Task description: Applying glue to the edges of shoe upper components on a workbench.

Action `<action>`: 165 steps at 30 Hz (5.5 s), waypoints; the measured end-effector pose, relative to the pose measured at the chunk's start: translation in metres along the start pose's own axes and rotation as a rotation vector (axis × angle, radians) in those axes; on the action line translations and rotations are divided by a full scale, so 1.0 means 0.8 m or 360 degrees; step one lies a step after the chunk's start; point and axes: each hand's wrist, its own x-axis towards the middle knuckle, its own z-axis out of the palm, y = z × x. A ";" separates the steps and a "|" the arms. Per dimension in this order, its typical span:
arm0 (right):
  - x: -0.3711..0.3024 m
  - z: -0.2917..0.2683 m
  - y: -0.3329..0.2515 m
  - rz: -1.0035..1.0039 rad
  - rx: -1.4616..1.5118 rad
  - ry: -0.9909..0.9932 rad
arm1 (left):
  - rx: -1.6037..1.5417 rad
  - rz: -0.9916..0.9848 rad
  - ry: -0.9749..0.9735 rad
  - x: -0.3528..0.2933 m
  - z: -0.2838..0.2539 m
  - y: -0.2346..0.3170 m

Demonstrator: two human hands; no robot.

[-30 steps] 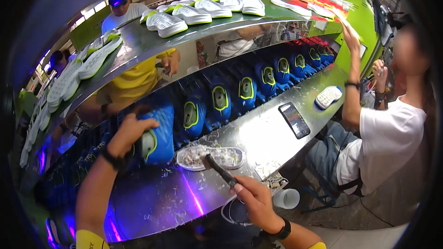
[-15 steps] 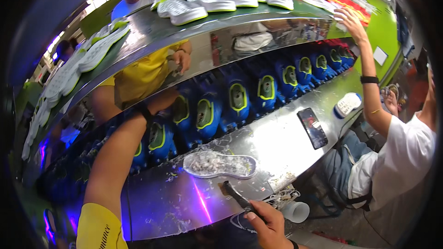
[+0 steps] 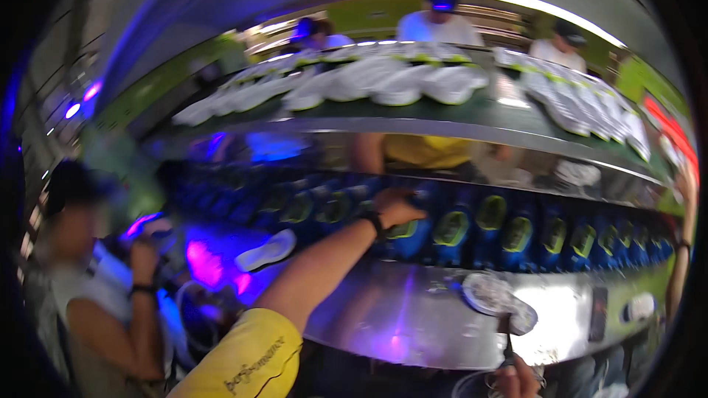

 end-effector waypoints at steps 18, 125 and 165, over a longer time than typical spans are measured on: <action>0.002 0.151 -0.030 0.0567 0.0258 -0.0651 | -0.3007 0.0093 -0.0609 -0.379 -0.110 0.068; 0.037 0.207 0.048 -0.0682 -0.0187 -0.0502 | -0.0840 0.0177 -0.0415 -0.310 -0.197 0.043; -0.039 0.095 -0.076 -0.0351 -0.0502 -0.0889 | -0.2467 -0.0671 -0.0405 -0.443 -0.216 0.087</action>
